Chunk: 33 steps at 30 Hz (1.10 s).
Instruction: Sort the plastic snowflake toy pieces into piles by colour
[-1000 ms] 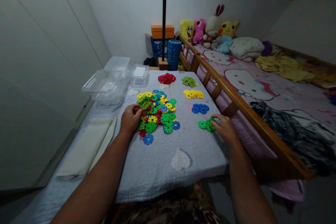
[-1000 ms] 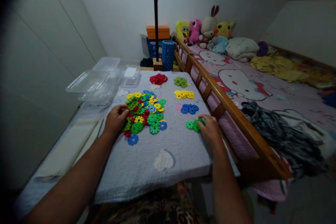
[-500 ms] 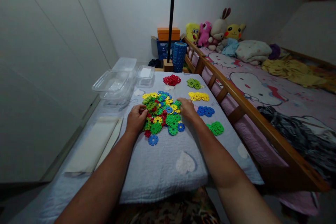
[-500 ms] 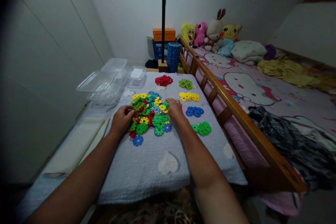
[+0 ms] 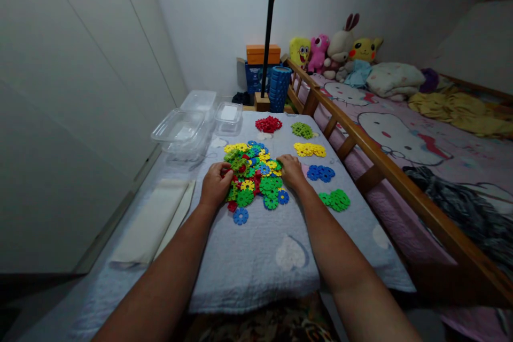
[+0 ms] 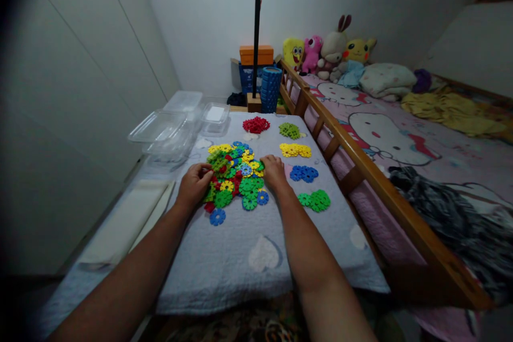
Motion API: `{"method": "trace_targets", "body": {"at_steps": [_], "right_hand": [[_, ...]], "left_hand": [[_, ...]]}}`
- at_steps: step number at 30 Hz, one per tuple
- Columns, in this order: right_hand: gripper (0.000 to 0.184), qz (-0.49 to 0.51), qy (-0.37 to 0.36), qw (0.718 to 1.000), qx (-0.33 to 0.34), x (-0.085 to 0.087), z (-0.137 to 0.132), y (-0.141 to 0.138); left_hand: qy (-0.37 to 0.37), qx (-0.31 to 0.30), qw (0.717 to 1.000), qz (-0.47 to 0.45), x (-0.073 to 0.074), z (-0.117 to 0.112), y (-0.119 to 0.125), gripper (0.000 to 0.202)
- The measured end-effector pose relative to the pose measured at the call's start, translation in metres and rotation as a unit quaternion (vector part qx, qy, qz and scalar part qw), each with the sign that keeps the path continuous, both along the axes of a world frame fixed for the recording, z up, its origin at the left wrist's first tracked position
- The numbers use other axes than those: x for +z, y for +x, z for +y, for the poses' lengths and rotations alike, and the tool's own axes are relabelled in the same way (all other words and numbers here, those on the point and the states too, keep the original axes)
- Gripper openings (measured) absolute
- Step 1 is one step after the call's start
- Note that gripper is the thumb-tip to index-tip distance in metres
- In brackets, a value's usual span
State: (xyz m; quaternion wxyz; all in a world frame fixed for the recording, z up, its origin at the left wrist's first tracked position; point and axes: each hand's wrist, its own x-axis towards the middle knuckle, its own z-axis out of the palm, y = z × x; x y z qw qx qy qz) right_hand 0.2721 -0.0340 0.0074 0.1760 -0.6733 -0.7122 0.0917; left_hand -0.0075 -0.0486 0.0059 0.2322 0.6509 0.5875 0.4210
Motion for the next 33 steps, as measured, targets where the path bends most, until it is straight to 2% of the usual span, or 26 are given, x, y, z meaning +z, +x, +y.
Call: {"method": "trace_targets", "body": {"at_steps": [6,12,21,25,29,33], "right_hand": [[0.033,0.061,0.053,0.997,-0.006,-0.001,-0.004,0.002],[0.032,0.114,0.095,0.988,-0.033,0.002,-0.007,0.002],[0.037,0.160,0.119,0.978,-0.066,0.003,-0.007,-0.002],[0.027,0.146,0.111,0.980,-0.074,0.004,-0.008,-0.002],[0.022,0.124,0.099,0.985,-0.074,0.012,-0.009,0.002],[0.018,0.135,0.065,0.987,-0.057,0.032,-0.015,0.019]], "left_hand": [[0.002,0.000,1.000,0.004,0.001,-0.002,0.002,0.020],[0.009,0.001,1.000,0.007,0.003,-0.004,0.005,0.019],[0.028,-0.009,1.000,0.004,0.004,-0.005,0.006,0.019],[0.026,-0.008,1.000,-0.010,0.000,-0.003,0.004,0.022],[0.027,-0.006,0.999,-0.020,-0.004,0.000,0.001,0.025],[0.026,-0.004,1.000,-0.013,-0.004,0.002,0.000,0.027]]}}
